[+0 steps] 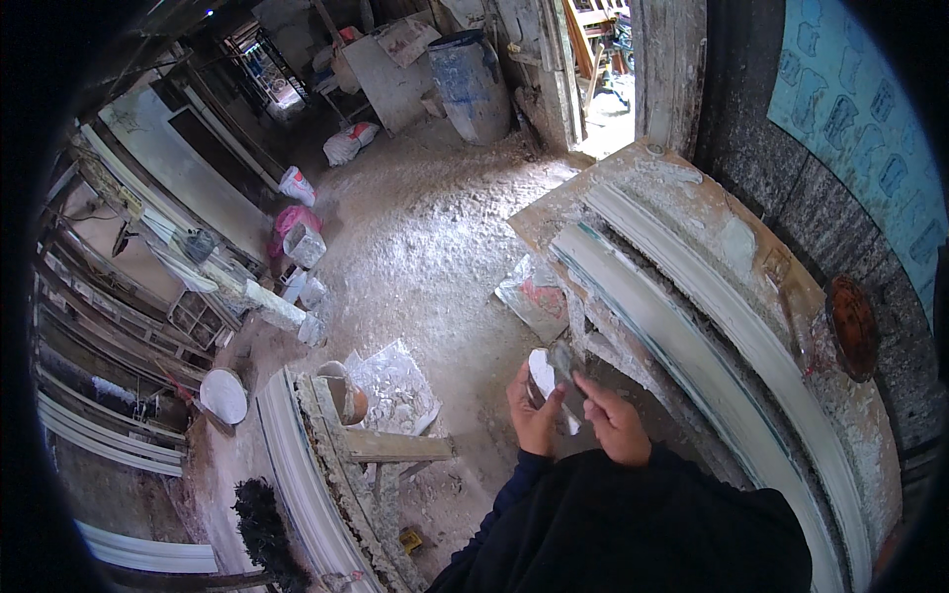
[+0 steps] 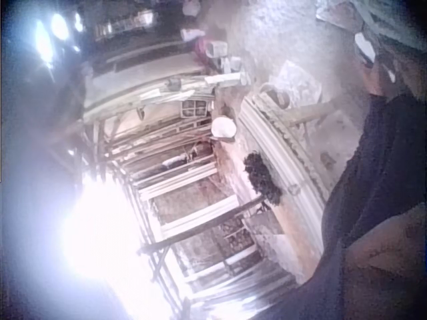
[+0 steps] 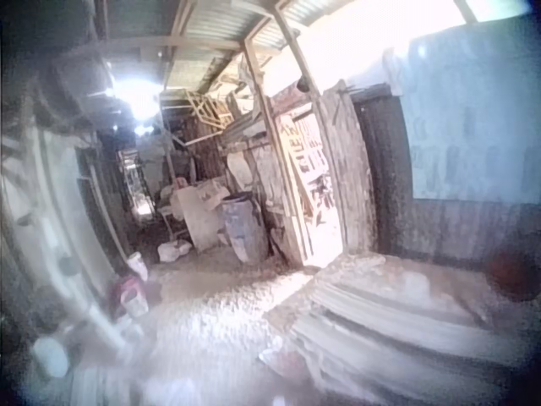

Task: The person scrapes and wipes dust and debris from long white moldings using a putty knife and a cloth. They repeatedly scrape the molding surface, wipe the tool, and move between moldings on a workbench in a cluttered workshop.

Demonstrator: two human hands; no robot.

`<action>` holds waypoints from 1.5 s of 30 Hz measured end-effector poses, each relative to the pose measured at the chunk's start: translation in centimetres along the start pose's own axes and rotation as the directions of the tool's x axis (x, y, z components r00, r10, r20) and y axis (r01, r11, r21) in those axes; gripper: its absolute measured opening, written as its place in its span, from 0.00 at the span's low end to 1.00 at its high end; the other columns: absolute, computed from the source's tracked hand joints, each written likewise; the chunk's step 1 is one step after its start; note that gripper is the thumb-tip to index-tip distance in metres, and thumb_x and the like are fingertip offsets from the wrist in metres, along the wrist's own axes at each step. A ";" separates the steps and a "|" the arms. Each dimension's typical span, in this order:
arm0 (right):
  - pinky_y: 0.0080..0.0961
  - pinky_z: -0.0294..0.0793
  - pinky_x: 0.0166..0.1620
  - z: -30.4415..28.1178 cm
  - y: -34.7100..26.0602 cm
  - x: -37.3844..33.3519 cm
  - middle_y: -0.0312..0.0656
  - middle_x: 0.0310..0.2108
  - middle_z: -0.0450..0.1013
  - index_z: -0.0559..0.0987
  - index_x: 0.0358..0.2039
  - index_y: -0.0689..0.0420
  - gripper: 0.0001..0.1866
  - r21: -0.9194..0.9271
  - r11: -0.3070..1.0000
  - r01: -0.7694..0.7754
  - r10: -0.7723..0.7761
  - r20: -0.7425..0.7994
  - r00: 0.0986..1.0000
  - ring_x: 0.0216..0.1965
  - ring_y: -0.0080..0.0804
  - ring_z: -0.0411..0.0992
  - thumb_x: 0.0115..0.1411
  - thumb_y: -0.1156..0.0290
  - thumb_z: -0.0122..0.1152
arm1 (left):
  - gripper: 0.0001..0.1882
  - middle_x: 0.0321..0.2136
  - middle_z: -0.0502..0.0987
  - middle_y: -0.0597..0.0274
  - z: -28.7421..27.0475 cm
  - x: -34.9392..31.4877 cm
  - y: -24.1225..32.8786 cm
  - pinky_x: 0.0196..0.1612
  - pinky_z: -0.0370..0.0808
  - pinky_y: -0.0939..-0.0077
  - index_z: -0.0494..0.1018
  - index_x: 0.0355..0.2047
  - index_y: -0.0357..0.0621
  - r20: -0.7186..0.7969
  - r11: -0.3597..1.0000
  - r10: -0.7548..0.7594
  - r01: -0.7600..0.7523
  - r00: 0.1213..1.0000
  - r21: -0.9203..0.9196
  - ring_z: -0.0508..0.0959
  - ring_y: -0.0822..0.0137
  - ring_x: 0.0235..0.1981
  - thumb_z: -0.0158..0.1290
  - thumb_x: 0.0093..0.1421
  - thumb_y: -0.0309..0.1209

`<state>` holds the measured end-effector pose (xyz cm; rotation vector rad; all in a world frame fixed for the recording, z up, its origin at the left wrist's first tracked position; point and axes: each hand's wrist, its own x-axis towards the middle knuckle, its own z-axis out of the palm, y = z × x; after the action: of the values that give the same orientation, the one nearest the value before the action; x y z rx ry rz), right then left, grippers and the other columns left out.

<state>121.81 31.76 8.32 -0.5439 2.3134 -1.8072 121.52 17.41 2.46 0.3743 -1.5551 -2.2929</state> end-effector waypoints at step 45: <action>0.43 0.67 0.26 -4.8 1.1 3.5 0.52 0.17 0.69 0.68 0.33 0.62 0.18 -0.187 0.978 -0.090 0.075 -0.087 0.993 0.21 0.52 0.70 0.57 0.58 0.55 | 0.22 0.16 0.63 0.70 -2.4 0.2 0.3 0.12 0.57 0.87 0.64 0.47 0.39 0.471 0.721 -0.625 0.692 0.622 0.043 0.63 0.80 0.15 0.50 0.50 0.27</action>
<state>116.72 35.02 8.85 -0.4008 2.5390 -1.6090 122.39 15.20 1.83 0.4501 -1.6193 -3.2606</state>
